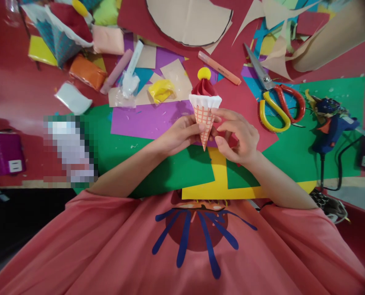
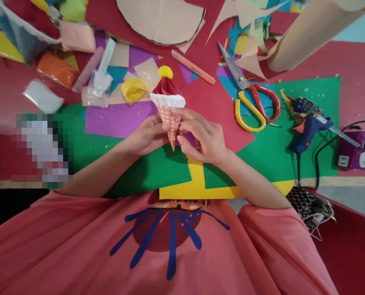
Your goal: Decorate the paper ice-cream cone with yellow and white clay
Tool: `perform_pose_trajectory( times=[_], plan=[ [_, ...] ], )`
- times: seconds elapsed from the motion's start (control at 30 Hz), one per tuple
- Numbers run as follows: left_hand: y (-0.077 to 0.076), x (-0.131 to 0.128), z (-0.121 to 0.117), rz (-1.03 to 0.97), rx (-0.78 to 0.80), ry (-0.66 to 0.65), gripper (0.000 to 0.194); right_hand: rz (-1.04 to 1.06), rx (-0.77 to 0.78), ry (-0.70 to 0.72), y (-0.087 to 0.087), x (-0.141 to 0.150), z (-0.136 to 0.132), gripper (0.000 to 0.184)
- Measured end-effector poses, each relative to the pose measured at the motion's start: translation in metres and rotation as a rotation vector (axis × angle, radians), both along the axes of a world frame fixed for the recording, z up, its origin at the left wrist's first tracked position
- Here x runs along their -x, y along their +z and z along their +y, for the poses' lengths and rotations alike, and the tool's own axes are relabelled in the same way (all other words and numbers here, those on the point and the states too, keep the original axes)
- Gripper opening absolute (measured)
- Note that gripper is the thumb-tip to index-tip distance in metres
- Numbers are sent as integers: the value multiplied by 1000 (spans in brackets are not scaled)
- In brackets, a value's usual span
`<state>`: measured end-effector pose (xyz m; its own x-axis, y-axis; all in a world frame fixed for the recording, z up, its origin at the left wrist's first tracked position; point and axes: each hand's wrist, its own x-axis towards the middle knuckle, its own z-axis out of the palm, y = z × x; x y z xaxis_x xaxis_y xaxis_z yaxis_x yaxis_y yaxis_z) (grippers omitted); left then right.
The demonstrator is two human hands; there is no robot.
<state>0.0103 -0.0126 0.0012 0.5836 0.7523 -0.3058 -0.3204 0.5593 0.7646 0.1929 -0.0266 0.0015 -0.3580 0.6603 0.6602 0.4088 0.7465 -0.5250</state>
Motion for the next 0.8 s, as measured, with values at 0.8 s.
perform_pose_trajectory(
  times=[0.8],
  plan=[
    [5,-5,6,-57,217,-153,31,717,997,17,-2,5,22,35]
  ],
)
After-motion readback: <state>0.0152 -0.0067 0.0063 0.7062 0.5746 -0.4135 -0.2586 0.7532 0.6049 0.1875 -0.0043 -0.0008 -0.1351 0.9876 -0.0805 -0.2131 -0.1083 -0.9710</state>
